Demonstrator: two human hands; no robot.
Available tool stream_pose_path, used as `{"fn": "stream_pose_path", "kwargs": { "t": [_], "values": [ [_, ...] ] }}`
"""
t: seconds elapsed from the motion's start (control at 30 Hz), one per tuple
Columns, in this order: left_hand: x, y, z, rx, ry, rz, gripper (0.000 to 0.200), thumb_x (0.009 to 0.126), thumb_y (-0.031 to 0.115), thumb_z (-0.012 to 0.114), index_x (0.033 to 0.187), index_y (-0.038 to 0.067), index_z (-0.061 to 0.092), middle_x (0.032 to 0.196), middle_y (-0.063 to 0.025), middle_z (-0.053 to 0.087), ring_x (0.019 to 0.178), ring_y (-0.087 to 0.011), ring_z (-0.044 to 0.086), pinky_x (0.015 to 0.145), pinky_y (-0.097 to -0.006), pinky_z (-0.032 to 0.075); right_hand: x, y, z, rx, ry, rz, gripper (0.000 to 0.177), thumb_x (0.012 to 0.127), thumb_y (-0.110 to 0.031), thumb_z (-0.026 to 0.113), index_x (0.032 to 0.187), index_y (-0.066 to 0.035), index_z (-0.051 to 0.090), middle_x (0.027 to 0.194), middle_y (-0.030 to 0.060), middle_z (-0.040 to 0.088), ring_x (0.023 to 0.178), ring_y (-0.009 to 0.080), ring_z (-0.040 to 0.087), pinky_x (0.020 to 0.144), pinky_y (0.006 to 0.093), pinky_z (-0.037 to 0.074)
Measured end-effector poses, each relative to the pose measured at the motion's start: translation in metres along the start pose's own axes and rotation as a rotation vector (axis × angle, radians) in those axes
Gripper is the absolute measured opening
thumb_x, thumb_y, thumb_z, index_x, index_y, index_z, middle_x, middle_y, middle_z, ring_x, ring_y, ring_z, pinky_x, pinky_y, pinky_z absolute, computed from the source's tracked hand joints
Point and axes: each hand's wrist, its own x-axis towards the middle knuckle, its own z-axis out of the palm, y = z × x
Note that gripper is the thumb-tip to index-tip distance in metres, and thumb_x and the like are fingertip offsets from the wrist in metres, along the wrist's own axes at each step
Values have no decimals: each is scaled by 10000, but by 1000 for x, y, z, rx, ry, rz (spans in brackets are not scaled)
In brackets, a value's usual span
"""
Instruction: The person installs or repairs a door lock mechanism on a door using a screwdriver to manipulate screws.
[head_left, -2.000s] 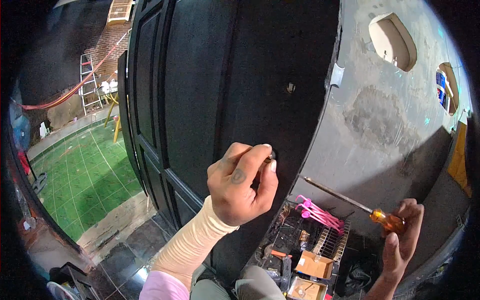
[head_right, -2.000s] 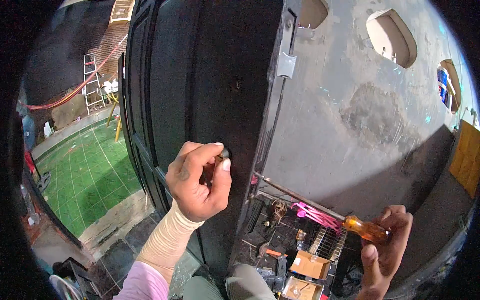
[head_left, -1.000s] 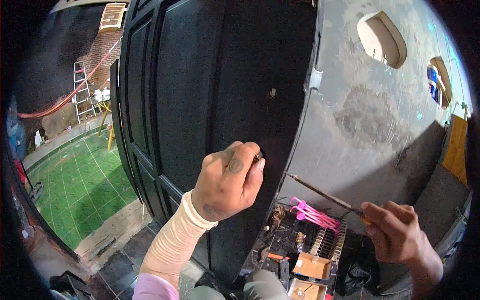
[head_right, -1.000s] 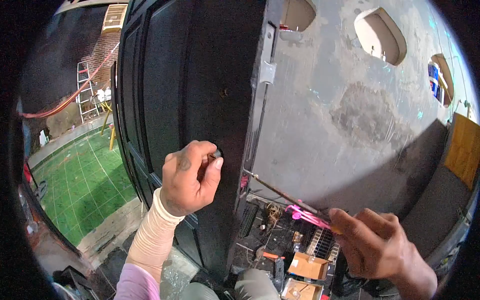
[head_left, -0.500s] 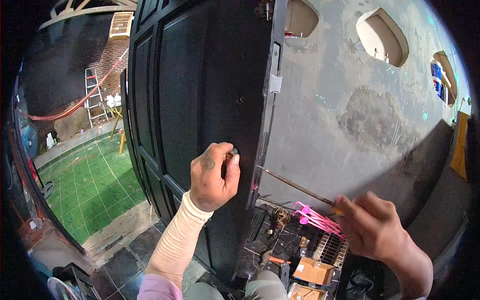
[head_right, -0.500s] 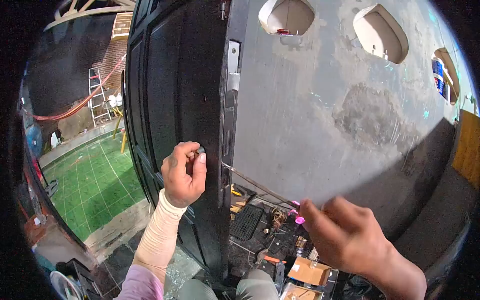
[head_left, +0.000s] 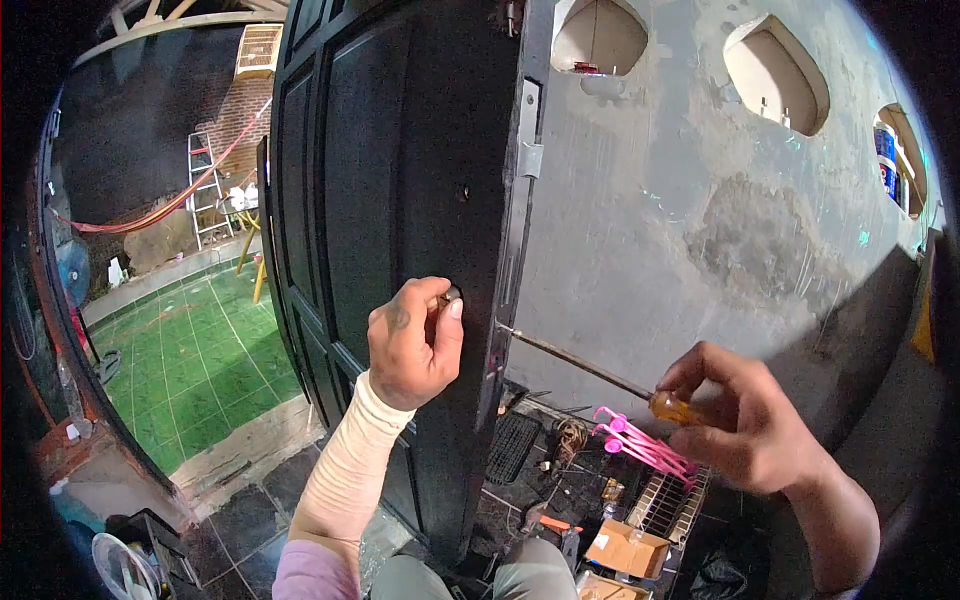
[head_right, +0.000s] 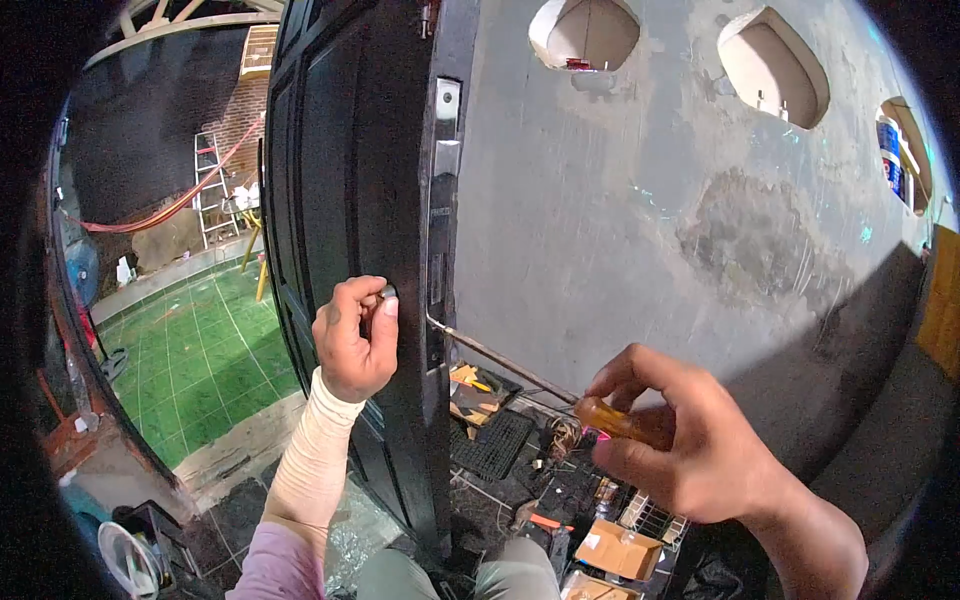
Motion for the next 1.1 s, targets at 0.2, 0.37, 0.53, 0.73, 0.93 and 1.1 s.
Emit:
{"fn": "stream_pose_path", "kwargs": {
  "t": [0.2,0.37,0.53,0.73,0.93,1.1],
  "values": [
    [0,0,-1,-6,22,21,158,891,-9,653,1034,-22,589,772,-94,627,578,-158,587,540,-269,466,-9,-10,5,-1515,41,-767,414,828,-71,734,1230,-10,658,789,35,522,636,134,520,510,243,433],
    [3,-10,-1,-59,-4,84,173,889,-13,658,1045,-32,585,746,-96,616,545,-161,585,507,-279,460,-10,-15,29,-467,46,-47,244,960,-94,606,1182,3,638,818,55,582,610,102,498,472,226,396],
    [2,-10,5,-34,-8,105,180,892,-19,651,1055,-35,576,739,-99,611,539,-158,585,502,-270,458,3,-26,6,526,69,473,182,977,-39,525,1145,-1,583,821,72,621,579,102,509,506,273,415],
    [0,-5,7,-14,8,70,149,904,-24,638,1040,-33,577,745,-92,613,553,-140,573,511,-263,452,-1,-20,-4,-605,-77,-176,310,852,52,656,1155,15,602,803,62,589,707,163,605,595,354,512],
    [1,-4,5,-36,5,67,144,902,-24,638,1033,-31,580,745,-96,604,556,-144,570,511,-266,450,-6,-11,-2,-1442,-6,-632,440,852,-47,693,1277,10,598,819,85,604,638,170,576,539,305,482],
    [3,-8,4,-47,-23,78,149,904,-17,641,1041,-30,585,729,-91,595,548,-148,571,506,-268,448,2,-22,-1,102,13,202,235,938,-133,651,1137,-21,593,830,80,643,601,115,560,502,258,464]
  ]
}}
